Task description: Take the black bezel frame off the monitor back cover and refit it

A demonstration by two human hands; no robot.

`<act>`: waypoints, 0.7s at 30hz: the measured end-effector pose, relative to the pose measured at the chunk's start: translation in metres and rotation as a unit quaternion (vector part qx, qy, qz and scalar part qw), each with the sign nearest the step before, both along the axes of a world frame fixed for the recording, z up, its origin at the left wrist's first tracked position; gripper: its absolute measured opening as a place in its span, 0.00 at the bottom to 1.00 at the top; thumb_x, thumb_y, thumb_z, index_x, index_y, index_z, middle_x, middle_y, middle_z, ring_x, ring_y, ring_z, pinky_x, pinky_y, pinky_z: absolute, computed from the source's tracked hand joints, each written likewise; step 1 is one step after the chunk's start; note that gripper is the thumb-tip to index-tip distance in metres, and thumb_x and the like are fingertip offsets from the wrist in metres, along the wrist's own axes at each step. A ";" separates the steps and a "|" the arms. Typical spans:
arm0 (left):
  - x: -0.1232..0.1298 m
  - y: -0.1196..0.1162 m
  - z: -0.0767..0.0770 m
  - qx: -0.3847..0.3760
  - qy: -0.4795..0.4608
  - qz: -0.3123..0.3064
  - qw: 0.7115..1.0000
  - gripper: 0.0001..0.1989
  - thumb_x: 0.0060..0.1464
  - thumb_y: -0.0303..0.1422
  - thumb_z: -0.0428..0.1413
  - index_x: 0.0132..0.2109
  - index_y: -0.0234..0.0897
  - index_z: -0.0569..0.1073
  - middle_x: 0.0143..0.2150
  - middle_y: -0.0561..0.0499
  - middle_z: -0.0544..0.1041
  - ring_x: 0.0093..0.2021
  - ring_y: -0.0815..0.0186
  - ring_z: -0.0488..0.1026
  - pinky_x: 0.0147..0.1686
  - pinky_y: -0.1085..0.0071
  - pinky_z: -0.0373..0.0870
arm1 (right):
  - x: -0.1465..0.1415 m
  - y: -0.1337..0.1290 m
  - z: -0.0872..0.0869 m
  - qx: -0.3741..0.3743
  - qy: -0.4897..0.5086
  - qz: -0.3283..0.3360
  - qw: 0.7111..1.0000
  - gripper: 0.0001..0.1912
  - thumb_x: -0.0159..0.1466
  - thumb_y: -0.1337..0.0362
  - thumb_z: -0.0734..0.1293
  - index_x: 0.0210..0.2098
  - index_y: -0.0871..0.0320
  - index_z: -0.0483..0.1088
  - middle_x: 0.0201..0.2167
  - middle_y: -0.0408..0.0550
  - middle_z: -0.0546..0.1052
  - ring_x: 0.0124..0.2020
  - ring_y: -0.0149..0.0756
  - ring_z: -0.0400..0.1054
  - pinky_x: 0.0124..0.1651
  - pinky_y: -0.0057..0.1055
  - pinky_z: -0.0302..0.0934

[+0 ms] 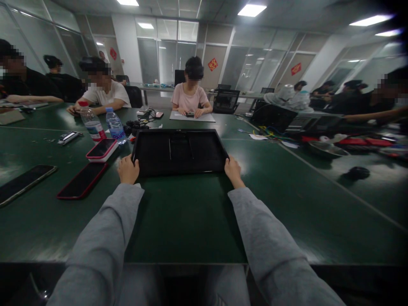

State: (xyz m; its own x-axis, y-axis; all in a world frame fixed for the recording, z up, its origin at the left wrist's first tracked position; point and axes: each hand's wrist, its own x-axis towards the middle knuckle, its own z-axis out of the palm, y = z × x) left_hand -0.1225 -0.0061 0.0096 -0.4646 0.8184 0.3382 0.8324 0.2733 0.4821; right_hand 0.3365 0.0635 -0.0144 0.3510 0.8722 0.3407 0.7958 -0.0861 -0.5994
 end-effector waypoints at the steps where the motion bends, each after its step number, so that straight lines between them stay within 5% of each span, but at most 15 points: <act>1: -0.002 0.002 -0.001 -0.010 -0.010 -0.002 1.000 0.27 0.65 0.39 0.45 0.66 0.31 0.65 0.66 0.33 0.67 0.67 0.46 0.61 0.61 0.48 0.62 | 0.001 0.002 -0.001 -0.010 0.002 0.006 1.000 0.30 0.70 0.60 0.52 0.67 0.64 0.64 0.55 0.67 0.75 0.57 0.56 0.69 0.61 0.56 0.58; 10: -0.015 0.010 -0.008 -0.035 -0.071 -0.015 0.997 0.27 0.65 0.41 0.45 0.66 0.35 0.66 0.63 0.34 0.71 0.66 0.45 0.65 0.63 0.42 0.58 | 0.010 0.012 -0.010 0.010 0.049 0.023 0.998 0.28 0.68 0.59 0.56 0.64 0.60 0.67 0.54 0.61 0.77 0.56 0.53 0.71 0.63 0.54 0.59; 16: -0.025 0.011 -0.012 0.055 -0.112 -0.012 0.992 0.22 0.62 0.37 0.49 0.59 0.33 0.72 0.59 0.35 0.75 0.60 0.50 0.70 0.63 0.52 0.63 | 0.019 0.007 -0.009 0.041 0.151 0.109 0.982 0.26 0.59 0.63 0.63 0.57 0.61 0.71 0.57 0.57 0.75 0.60 0.49 0.67 0.67 0.52 0.58; 21: -0.043 0.014 -0.017 0.112 -0.143 0.050 0.982 0.21 0.60 0.35 0.51 0.57 0.31 0.73 0.58 0.35 0.75 0.60 0.52 0.70 0.64 0.54 0.62 | 0.002 -0.014 -0.010 0.047 0.246 0.170 0.953 0.30 0.55 0.61 0.68 0.57 0.56 0.69 0.53 0.54 0.76 0.56 0.48 0.70 0.62 0.52 0.65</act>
State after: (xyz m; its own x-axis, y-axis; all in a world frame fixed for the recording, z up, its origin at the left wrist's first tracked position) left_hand -0.1652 0.0079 -0.0070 -0.6404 0.6842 0.3489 0.6290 0.2065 0.7495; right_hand 0.3387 0.0496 -0.0247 0.1905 0.9377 0.2906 0.3880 0.2000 -0.8997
